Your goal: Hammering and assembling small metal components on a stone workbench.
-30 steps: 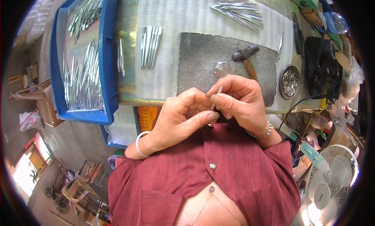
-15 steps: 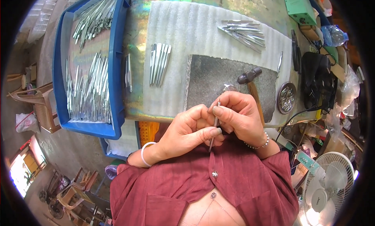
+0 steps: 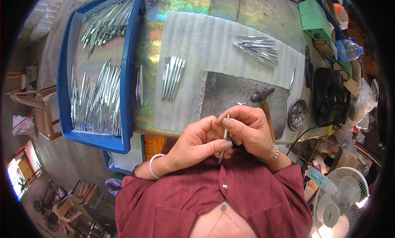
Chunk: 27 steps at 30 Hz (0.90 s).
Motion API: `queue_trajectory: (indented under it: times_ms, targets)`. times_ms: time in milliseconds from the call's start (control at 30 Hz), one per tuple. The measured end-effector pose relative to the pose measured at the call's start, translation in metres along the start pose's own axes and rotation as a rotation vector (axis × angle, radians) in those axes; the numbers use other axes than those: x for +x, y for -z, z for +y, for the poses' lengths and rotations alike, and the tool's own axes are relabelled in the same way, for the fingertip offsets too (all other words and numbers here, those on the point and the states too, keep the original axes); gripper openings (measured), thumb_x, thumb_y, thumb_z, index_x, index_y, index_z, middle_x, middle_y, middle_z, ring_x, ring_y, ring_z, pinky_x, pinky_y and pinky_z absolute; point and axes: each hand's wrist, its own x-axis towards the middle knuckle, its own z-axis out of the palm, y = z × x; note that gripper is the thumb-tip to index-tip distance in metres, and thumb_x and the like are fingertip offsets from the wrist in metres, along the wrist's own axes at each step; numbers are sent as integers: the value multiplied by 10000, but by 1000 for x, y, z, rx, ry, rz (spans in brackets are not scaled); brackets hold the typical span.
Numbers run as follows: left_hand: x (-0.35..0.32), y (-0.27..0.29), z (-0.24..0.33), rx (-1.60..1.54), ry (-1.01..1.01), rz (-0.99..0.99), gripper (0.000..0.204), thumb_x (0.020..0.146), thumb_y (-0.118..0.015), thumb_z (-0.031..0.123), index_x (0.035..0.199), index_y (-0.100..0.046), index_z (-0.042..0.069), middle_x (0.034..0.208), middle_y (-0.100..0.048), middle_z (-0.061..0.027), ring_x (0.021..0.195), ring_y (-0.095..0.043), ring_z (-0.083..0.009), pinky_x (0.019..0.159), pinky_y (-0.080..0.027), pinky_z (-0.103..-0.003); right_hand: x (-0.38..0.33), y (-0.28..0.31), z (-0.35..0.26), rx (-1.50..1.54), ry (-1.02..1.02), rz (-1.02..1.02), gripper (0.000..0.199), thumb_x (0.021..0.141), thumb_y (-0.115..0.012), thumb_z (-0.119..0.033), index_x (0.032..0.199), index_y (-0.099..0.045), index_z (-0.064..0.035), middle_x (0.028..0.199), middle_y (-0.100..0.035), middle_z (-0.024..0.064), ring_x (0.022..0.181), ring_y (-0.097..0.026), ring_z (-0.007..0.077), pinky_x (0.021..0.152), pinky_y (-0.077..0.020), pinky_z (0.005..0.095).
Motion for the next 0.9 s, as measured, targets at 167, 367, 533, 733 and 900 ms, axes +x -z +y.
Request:
queue_trajectory:
  times_ms: [167, 367, 533, 733, 900]
  targets:
    - [-1, 0, -1, 74, -47, 47, 189, 876, -601, 10, 1015, -472, 7, 862, -626, -55, 739, -599, -77, 627, -497, -217, 0, 1, 0, 53, 33, -63, 168, 927, -551, -116, 986, -627, 21, 645, -533, -34, 511, -416, 8, 450, -328, 167]
    - [0, -2, 2, 151, -12, 101, 163, 874, -612, 24, 966, -478, 10, 806, -625, -42, 707, -602, -69, 601, -493, -202, 2, 2, 1, 136, -23, -52, 161, 923, -554, -105, 1000, -612, 24, 643, -531, -27, 498, -404, 12, 440, -322, 169]
    - [-1, 0, 2, 116, 20, 31, 122, 921, -554, 74, 965, -465, 2, 847, -638, -76, 746, -630, -101, 637, -504, -216, 3, 2, 4, 182, -20, 22, 99, 896, -596, -92, 945, -584, -7, 674, -564, -9, 501, -428, 13, 437, -328, 164]
    - [1, -2, 4, 84, 49, 1, 113, 942, -517, 91, 979, -455, 4, 891, -643, -98, 802, -644, -132, 684, -521, -235, 2, 3, 4, 144, -17, 12, 99, 878, -625, -95, 862, -551, -30, 675, -571, -2, 490, -430, 14, 420, -316, 166]
    - [1, -1, 3, 74, 62, -24, 109, 947, -504, 90, 988, -449, 5, 892, -646, -103, 819, -647, -145, 699, -528, -246, 1, 1, 4, 93, 5, 28, 97, 882, -618, -93, 856, -549, -30, 670, -565, -3, 472, -410, 12, 408, -296, 166]
